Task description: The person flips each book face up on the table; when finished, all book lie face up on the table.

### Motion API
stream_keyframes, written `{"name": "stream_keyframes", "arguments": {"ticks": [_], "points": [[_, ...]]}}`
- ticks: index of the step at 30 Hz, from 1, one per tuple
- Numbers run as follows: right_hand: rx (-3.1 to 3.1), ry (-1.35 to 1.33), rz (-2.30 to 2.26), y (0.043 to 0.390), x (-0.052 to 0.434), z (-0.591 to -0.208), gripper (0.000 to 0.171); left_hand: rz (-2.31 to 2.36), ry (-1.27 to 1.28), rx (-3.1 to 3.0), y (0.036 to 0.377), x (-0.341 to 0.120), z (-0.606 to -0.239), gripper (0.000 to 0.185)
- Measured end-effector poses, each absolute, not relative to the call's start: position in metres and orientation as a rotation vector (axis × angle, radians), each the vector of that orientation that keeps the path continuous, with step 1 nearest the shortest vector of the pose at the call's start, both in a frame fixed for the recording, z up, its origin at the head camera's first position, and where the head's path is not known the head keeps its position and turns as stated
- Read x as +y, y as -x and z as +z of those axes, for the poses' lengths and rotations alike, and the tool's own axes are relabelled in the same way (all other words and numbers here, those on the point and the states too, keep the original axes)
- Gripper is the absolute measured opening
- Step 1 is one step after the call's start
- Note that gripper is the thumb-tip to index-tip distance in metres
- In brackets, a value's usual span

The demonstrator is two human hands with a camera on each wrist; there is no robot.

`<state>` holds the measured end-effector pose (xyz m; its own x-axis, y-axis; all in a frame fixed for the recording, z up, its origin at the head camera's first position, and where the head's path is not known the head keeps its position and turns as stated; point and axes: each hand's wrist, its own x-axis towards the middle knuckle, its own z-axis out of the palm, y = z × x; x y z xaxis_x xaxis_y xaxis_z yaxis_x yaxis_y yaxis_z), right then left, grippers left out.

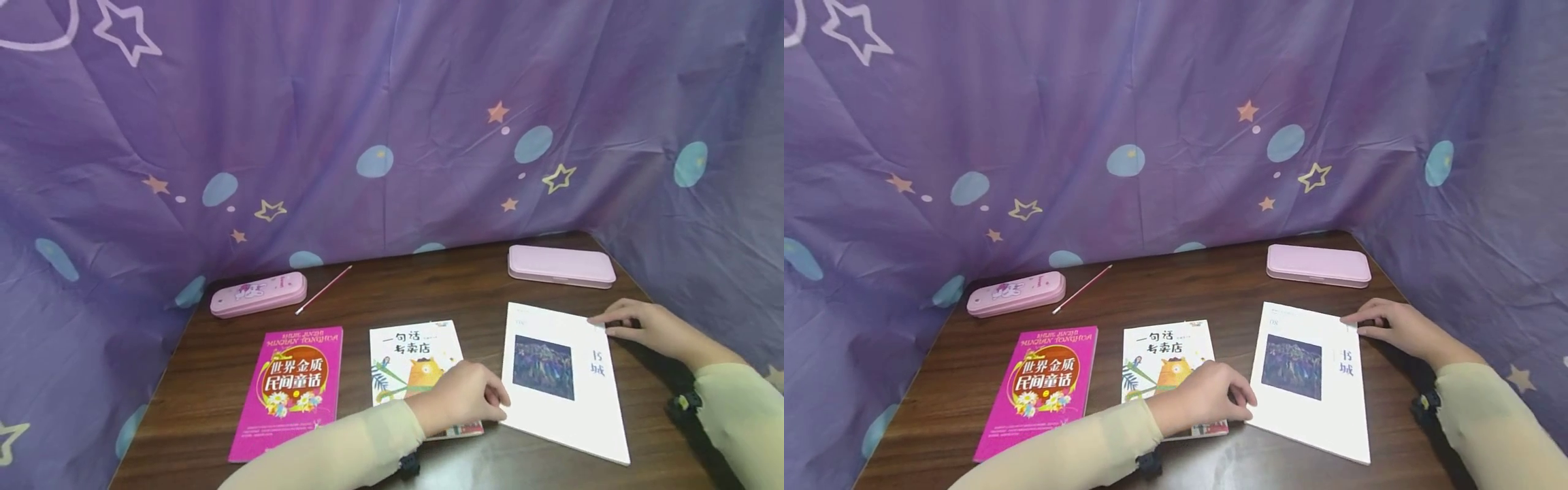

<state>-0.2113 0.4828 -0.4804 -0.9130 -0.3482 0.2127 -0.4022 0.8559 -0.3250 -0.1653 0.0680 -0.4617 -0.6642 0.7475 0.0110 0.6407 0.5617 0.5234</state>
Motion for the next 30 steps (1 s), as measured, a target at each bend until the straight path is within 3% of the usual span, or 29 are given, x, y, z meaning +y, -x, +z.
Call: {"name": "stream_keyframes", "arguments": {"ticks": [16, 22, 30], "points": [[-2.958, -0.626, 0.510, 0.262, 0.431, -0.473, 0.037, 0.481, -1.144, 2.831, 0.128, 0.095, -0.463, 0.012], [-3.055, -0.394, 0.522, 0.243, 0.413, -0.470, 0.032, 0.495, -1.090, 2.782, 0.129, 0.083, -0.452, 0.023], [-2.994, -0.179, 0.408, 0.201, 0.383, -0.460, 0.058, 0.373, -0.829, 3.090, 0.136, 0.015, -0.437, 0.038]]}}
